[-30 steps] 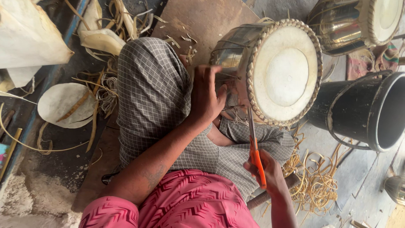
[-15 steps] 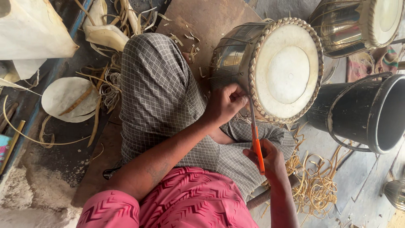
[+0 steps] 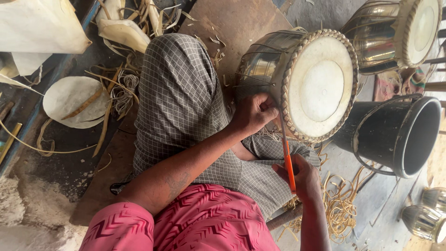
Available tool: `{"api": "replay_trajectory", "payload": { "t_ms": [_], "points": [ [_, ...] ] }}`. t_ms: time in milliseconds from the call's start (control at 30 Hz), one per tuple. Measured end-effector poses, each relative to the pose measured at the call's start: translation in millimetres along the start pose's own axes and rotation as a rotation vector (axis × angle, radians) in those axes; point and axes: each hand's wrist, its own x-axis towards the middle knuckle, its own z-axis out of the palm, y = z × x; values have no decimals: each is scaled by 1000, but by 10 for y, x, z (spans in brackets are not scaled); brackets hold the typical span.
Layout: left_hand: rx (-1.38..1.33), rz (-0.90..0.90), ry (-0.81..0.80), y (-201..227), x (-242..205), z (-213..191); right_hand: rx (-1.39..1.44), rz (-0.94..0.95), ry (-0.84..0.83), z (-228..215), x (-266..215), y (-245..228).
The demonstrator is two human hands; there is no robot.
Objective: The person sits on the floor and uses a wooden mallet to hammer a woven rim onto a drum head. They then use a pair of scissors to trim the excess woven material around the edge of the drum. Finally, they use a wooden stick to tap the drum head.
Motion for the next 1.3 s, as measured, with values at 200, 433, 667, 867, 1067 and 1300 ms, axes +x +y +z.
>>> {"api": "replay_trajectory", "payload": {
  "t_ms": [200,433,667,867,1067,1300],
  "points": [
    [-20,72,32,-153,-25,3,128,-10,-84,85,75,174],
    [621,405,448,-24,-49,-115,1042,-524,82,291,5,352],
    [578,213,83,-55,-422,86,1033,-149,477,119,454,367],
    [552,269,-186,-208,-783,324,129,-752,585,-103,1139,1400],
    [523,370,-205,-356,-806,383,1196,38,423,-255,1344,1281],
    [555,328,-232,-331,-788,355,1147,59,440,-271,1279,1027]
  ]
}}
